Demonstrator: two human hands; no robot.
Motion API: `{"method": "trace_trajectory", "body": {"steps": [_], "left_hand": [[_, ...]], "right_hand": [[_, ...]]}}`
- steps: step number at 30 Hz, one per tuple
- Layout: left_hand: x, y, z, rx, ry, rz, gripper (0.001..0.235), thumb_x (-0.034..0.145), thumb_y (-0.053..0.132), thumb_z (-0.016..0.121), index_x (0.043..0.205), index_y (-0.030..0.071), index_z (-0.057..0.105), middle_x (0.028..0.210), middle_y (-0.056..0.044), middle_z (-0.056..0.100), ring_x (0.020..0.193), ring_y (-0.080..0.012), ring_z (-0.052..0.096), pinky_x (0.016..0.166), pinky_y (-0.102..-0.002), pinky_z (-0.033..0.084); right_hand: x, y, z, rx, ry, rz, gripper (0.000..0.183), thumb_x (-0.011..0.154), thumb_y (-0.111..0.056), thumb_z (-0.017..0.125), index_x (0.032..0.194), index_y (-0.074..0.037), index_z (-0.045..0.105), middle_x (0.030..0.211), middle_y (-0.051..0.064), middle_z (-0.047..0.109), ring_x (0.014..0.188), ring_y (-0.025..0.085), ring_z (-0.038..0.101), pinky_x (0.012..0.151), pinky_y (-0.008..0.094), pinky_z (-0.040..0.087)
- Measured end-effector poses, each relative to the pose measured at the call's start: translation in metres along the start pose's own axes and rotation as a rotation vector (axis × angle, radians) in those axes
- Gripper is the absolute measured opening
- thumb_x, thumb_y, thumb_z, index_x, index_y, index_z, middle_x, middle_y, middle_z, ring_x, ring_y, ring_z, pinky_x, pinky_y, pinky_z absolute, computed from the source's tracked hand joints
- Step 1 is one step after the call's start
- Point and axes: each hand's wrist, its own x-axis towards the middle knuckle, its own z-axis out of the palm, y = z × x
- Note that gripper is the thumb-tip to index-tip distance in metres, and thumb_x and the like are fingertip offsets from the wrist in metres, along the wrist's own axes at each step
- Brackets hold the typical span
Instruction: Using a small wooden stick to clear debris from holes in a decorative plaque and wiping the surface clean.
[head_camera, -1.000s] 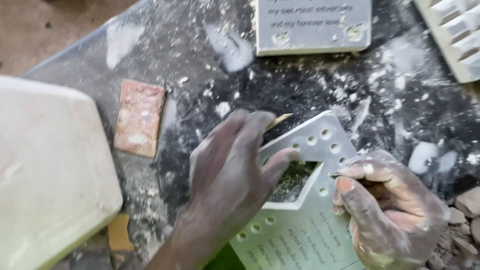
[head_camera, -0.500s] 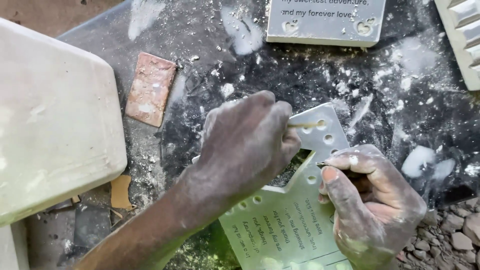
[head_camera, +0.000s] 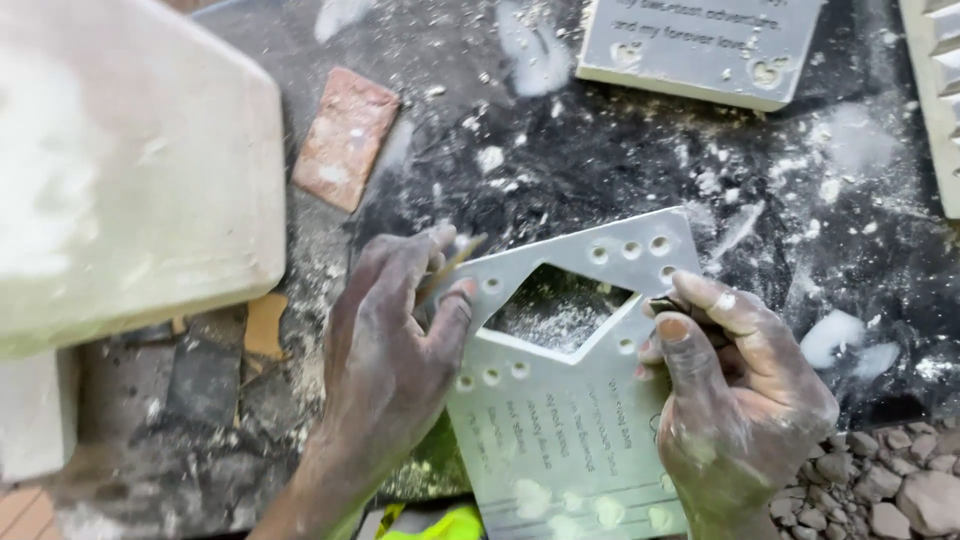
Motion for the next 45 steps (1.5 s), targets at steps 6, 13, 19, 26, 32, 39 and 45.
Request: {"method": "trace_trajectory", "body": {"steps": [6, 13, 19, 26, 32, 39, 45], "left_hand": [[-0.018, -0.031, 0.002, -0.018, 0.135, 0.046, 0.035, 0.095, 0.027, 0.066, 0.123, 0.008, 0.057, 0.110, -0.006, 0.061, 0.071, -0.0142, 0.053, 0.062, -0.030, 0.055], [-0.004, -0.063, 0.014, -0.150, 0.229, 0.437, 0.076, 0.094, 0.012, 0.078, 0.156, 0.007, 0.034, 0.130, -0.013, 0.062, 0.109, -0.0221, 0.057, 0.098, -0.036, 0.055], [-0.004, -0.080, 0.022, -0.215, 0.157, 0.470, 0.076, 0.102, 0.017, 0.068, 0.163, 0.026, 0.025, 0.146, -0.007, 0.048, 0.120, -0.0187, 0.051, 0.079, -0.025, 0.060], [-0.021, -0.090, 0.004, -0.269, -0.026, 0.451, 0.095, 0.096, 0.034, 0.077, 0.166, 0.027, 0.013, 0.156, -0.012, 0.039, 0.129, -0.0237, 0.048, 0.099, -0.044, 0.056], [-0.033, -0.085, -0.012, -0.261, -0.465, 0.301, 0.071, 0.095, 0.052, 0.060, 0.157, 0.034, 0.031, 0.170, -0.010, -0.001, 0.157, -0.0394, 0.020, 0.047, -0.037, 0.070], [-0.033, -0.098, 0.006, -0.101, -0.105, 0.524, 0.085, 0.099, 0.060, 0.066, 0.165, 0.021, 0.027, 0.172, -0.015, 0.011, 0.151, -0.0332, 0.043, 0.116, -0.056, 0.051], [-0.029, -0.101, 0.008, -0.097, -0.035, 0.611, 0.087, 0.100, 0.056, 0.076, 0.164, 0.018, 0.030, 0.171, -0.021, 0.014, 0.152, -0.0345, 0.044, 0.121, -0.048, 0.051]], "right_hand": [[0.000, 0.024, -0.003, -0.131, -0.094, -0.245, 0.023, 0.105, -0.016, 0.063, 0.114, 0.004, 0.067, 0.099, 0.017, 0.073, 0.064, 0.016, 0.070, 0.055, 0.023, 0.062], [0.001, 0.036, -0.006, -0.541, -0.145, -0.470, 0.027, 0.109, -0.026, 0.065, 0.113, 0.001, 0.070, 0.098, 0.013, 0.068, 0.067, 0.016, 0.067, 0.052, 0.027, 0.059], [0.011, -0.014, 0.029, -0.563, -0.360, -0.372, 0.012, 0.101, -0.003, 0.076, 0.110, 0.004, 0.075, 0.107, 0.021, 0.076, 0.093, 0.026, 0.075, 0.074, 0.028, 0.062], [0.009, -0.025, 0.074, -0.722, -0.395, -0.355, 0.018, 0.093, -0.012, 0.084, 0.102, 0.000, 0.075, 0.103, 0.019, 0.076, 0.087, 0.026, 0.073, 0.075, 0.035, 0.060], [0.010, -0.032, 0.082, -0.895, -0.500, -0.272, 0.018, 0.093, -0.015, 0.081, 0.101, 0.000, 0.077, 0.101, 0.021, 0.076, 0.080, 0.024, 0.073, 0.072, 0.034, 0.062], [-0.009, -0.025, 0.092, -0.978, -0.319, -0.362, 0.014, 0.095, -0.010, 0.085, 0.095, -0.002, 0.074, 0.088, 0.012, 0.073, 0.062, 0.015, 0.065, 0.050, 0.029, 0.058], [-0.012, -0.026, 0.098, -0.878, -0.259, -0.304, 0.011, 0.097, -0.005, 0.083, 0.089, -0.001, 0.077, 0.088, 0.015, 0.075, 0.051, 0.012, 0.062, 0.038, 0.024, 0.053]]}}
